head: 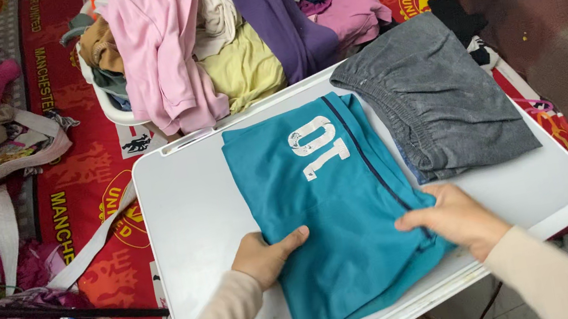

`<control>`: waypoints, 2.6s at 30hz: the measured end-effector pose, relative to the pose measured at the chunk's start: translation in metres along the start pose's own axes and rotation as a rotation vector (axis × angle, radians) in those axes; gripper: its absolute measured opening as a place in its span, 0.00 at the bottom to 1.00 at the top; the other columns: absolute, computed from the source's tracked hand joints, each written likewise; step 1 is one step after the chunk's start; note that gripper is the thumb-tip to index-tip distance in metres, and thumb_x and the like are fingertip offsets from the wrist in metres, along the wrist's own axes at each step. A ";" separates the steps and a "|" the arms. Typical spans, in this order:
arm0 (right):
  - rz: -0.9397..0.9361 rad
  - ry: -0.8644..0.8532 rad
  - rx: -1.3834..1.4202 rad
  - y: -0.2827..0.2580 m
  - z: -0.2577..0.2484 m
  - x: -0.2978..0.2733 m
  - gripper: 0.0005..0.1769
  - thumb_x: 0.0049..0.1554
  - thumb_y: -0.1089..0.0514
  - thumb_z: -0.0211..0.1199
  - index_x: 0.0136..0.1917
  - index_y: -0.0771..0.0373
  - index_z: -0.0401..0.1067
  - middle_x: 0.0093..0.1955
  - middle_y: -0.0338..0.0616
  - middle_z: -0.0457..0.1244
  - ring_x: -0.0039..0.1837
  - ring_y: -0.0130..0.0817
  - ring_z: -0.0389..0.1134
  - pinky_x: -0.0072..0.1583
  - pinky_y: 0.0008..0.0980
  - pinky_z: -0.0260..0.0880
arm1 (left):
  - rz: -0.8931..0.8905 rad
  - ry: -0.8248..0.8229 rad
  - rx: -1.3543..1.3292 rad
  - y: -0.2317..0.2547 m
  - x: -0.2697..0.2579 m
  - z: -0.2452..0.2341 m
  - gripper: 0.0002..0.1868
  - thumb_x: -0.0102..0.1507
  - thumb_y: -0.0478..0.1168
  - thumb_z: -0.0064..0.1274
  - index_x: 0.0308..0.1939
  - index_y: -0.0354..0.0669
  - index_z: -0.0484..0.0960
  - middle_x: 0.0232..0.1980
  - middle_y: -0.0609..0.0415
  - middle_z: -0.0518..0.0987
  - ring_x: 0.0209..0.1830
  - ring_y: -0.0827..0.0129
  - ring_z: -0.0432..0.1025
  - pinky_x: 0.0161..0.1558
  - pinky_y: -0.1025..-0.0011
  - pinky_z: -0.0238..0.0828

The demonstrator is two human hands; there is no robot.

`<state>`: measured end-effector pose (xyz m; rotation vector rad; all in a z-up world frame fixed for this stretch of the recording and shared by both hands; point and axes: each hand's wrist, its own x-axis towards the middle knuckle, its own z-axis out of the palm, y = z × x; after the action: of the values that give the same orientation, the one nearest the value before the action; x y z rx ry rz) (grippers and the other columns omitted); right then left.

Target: The person folds several garments one by one on a white folding board, including a gray pair of shorts, a teal pair of shorts, and a pink long-sleeved shirt. Each item is smoothed, folded into a compact rectangle, and placed on a nearby pile.

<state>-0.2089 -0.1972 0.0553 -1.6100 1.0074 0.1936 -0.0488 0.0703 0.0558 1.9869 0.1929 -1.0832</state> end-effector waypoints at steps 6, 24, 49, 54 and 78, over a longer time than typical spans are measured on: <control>0.013 -0.318 0.450 -0.073 -0.056 0.000 0.29 0.50 0.56 0.65 0.64 0.68 0.72 0.57 0.50 0.71 0.56 0.38 0.72 0.61 0.43 0.71 | 0.028 -0.290 -0.668 0.062 -0.022 -0.027 0.26 0.57 0.47 0.61 0.55 0.39 0.80 0.52 0.49 0.84 0.47 0.63 0.80 0.55 0.62 0.77; -0.341 -0.006 0.210 -0.083 -0.248 0.102 0.31 0.51 0.63 0.67 0.68 0.63 0.68 0.59 0.51 0.68 0.57 0.40 0.71 0.59 0.47 0.71 | 0.807 -0.096 -0.521 0.190 0.049 0.150 0.42 0.59 0.37 0.61 0.76 0.44 0.60 0.67 0.47 0.77 0.65 0.59 0.72 0.64 0.65 0.68; -1.119 0.414 -1.027 -0.072 -0.094 0.184 0.39 0.64 0.36 0.45 0.81 0.56 0.56 0.84 0.49 0.48 0.85 0.53 0.39 0.79 0.66 0.25 | 0.985 0.538 0.635 0.170 0.077 0.201 0.40 0.67 0.63 0.45 0.76 0.43 0.59 0.79 0.33 0.57 0.79 0.42 0.53 0.72 0.49 0.50; -1.054 0.336 -0.979 -0.058 -0.094 0.196 0.41 0.64 0.31 0.42 0.80 0.59 0.54 0.82 0.51 0.47 0.84 0.52 0.37 0.77 0.61 0.20 | 0.893 0.418 0.645 0.131 0.087 0.213 0.47 0.68 0.69 0.37 0.82 0.48 0.41 0.81 0.31 0.47 0.81 0.41 0.45 0.76 0.50 0.38; -0.421 0.463 -0.667 -0.016 -0.172 0.135 0.55 0.47 0.33 0.74 0.73 0.72 0.64 0.65 0.65 0.64 0.63 0.54 0.68 0.63 0.48 0.67 | 0.731 0.400 0.128 0.106 0.156 0.131 0.30 0.67 0.59 0.50 0.49 0.30 0.79 0.45 0.35 0.82 0.47 0.45 0.77 0.51 0.55 0.73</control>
<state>-0.1804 -0.4139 0.0387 -2.5188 0.9662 -0.1623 0.0170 -0.1305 -0.0330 2.1070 -0.3821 -0.2337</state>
